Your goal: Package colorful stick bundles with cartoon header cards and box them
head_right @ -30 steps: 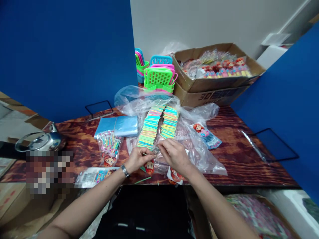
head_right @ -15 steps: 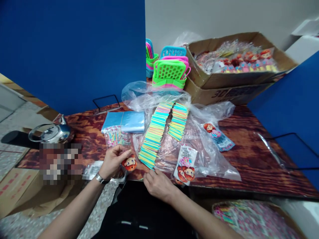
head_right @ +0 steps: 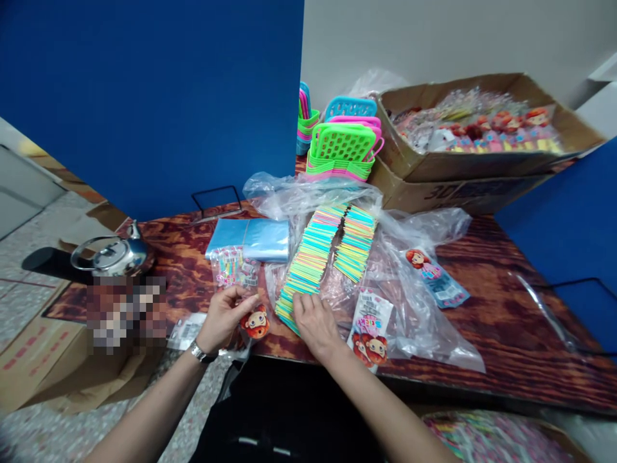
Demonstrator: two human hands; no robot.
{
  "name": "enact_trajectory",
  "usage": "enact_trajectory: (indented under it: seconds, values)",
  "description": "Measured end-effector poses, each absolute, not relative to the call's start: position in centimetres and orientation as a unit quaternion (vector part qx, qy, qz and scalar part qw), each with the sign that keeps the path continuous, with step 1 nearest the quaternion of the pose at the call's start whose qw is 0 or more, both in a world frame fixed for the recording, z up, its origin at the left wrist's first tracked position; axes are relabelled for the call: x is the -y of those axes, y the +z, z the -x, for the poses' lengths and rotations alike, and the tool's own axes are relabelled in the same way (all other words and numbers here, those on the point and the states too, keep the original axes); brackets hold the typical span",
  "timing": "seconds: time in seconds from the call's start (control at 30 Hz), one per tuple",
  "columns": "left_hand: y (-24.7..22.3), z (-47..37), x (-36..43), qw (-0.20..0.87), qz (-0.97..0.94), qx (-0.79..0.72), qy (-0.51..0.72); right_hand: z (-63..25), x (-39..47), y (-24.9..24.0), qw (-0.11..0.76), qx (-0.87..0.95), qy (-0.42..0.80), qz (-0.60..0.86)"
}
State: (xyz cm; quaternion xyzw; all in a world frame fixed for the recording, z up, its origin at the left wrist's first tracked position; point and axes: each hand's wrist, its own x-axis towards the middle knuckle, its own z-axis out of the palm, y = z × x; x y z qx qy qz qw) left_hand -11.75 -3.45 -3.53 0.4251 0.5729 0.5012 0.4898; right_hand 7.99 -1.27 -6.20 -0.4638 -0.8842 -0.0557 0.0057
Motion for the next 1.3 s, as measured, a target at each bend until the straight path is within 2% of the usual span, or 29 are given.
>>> enact_trajectory:
  seconds: [0.33,0.6,0.83,0.9,1.03,1.13,1.23,1.3]
  values:
    - [-3.5,11.7,3.4,0.481,-0.449,-0.567,0.495,-6.8,0.4,-5.9,-0.017,0.897,-0.088,0.434]
    - [-3.2,11.4,3.2,0.493,-0.436,-0.562,0.502,-6.5,-1.0,-5.6,-0.037,0.890,-0.011,0.455]
    - [-2.4,11.0,2.7,0.541,-0.388,-0.532,0.523,-7.8,-2.6,-4.3,-0.018,0.879,0.077,0.469]
    - [-2.1,10.9,2.3,0.570,-0.380,-0.501,0.529,-8.4,-2.8,-3.5,0.009,0.866,0.182,0.465]
    - [-1.7,10.2,1.4,0.626,-0.401,-0.442,0.502,-8.6,-2.4,-2.5,0.091,0.723,0.554,0.402]
    - [-1.5,9.7,1.1,0.652,-0.445,-0.418,0.450,-8.2,-2.0,-2.5,0.143,0.632,0.665,0.371]
    - [-1.4,9.9,1.2,0.637,-0.446,-0.436,0.453,-8.6,-2.3,-2.5,0.171,0.654,0.620,0.397]
    - [-1.4,10.5,1.4,0.605,-0.420,-0.464,0.492,-9.3,-2.7,-2.6,0.188,0.727,0.496,0.437]
